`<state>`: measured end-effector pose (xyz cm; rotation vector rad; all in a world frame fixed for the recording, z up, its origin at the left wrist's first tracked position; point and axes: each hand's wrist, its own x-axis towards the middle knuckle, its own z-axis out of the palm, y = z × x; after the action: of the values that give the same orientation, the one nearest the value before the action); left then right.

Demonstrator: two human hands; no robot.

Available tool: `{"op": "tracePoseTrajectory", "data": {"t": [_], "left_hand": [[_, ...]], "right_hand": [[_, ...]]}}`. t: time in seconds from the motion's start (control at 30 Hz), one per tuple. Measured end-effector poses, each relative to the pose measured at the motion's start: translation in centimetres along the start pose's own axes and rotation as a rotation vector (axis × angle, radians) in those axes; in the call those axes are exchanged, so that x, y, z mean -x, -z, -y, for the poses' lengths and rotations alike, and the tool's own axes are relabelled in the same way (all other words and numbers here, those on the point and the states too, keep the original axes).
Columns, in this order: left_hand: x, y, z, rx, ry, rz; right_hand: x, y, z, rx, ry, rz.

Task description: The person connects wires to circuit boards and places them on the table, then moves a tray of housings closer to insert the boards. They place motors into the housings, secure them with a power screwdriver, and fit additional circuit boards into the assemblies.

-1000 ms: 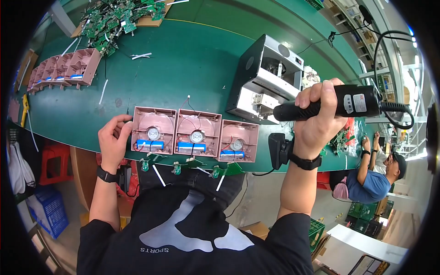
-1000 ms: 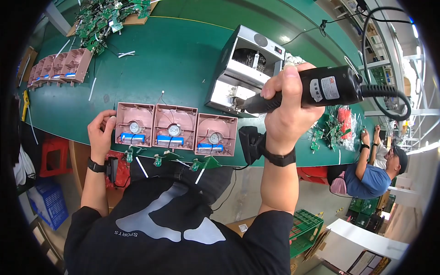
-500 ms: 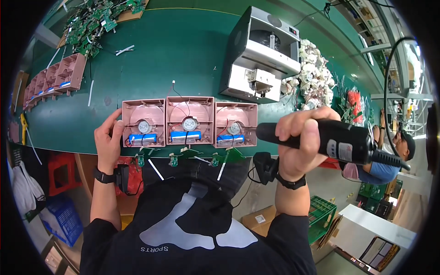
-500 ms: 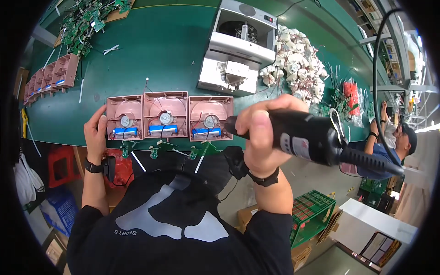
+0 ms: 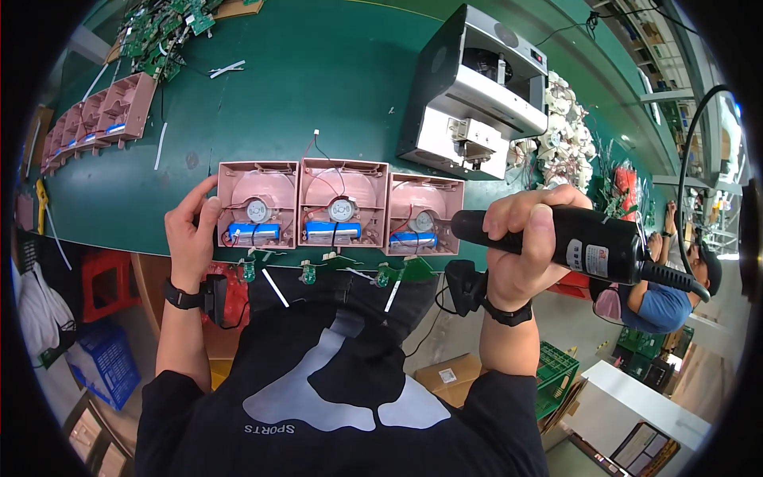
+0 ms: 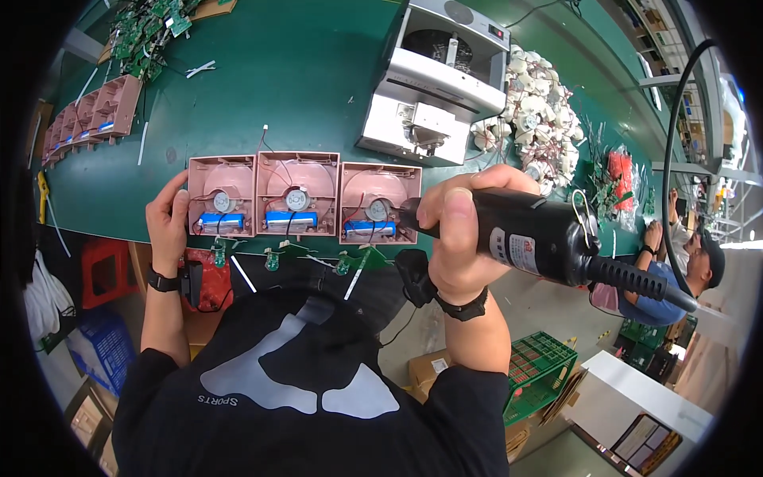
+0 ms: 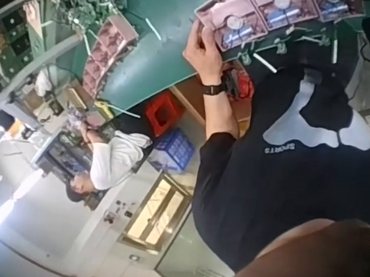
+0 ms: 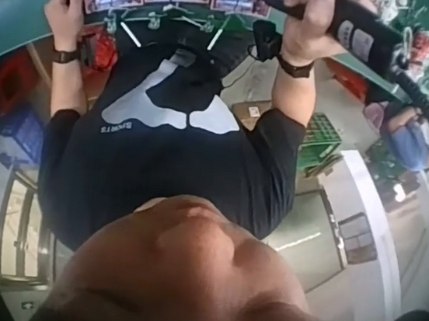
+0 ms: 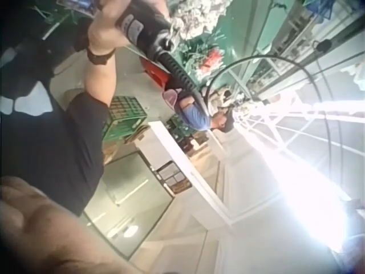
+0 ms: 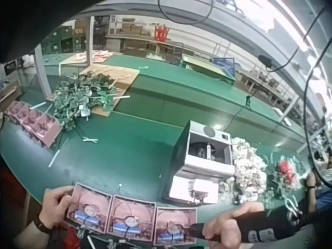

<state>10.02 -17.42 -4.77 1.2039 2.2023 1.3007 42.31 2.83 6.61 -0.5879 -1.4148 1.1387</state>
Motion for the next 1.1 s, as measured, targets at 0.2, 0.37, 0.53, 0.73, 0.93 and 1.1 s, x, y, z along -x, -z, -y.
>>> {"op": "tracePoseTrajectory", "data": {"t": [0.2,0.37,0.53,0.73,0.93,1.1], "left_hand": [[0.1,-0.2,-0.2,0.003,-0.014,-0.017],[0.1,-0.1,-0.3,-0.002,-0.037,-0.022],[0.0,0.1,-0.6,-0.051,-0.002,0.015],[0.2,-0.4,-0.7,0.003,-0.075,-0.063],[0.2,-0.4,-0.7,0.022,-0.051,-0.029],[-0.1,0.0,-1.1,0.044,-0.063,0.025]], "right_hand": [[0.1,-0.3,-0.5,-0.001,-0.005,0.015],[0.3,-0.7,-0.7,0.066,0.016,0.048],[-2.2,-1.1,2.4,-0.098,0.034,0.031],[-7.2,-1.4,1.9,-0.001,0.179,-0.020],[-6.7,-2.0,2.4,0.112,0.093,-0.049],[-1.9,-2.4,5.0,-0.134,0.033,0.106]]}}
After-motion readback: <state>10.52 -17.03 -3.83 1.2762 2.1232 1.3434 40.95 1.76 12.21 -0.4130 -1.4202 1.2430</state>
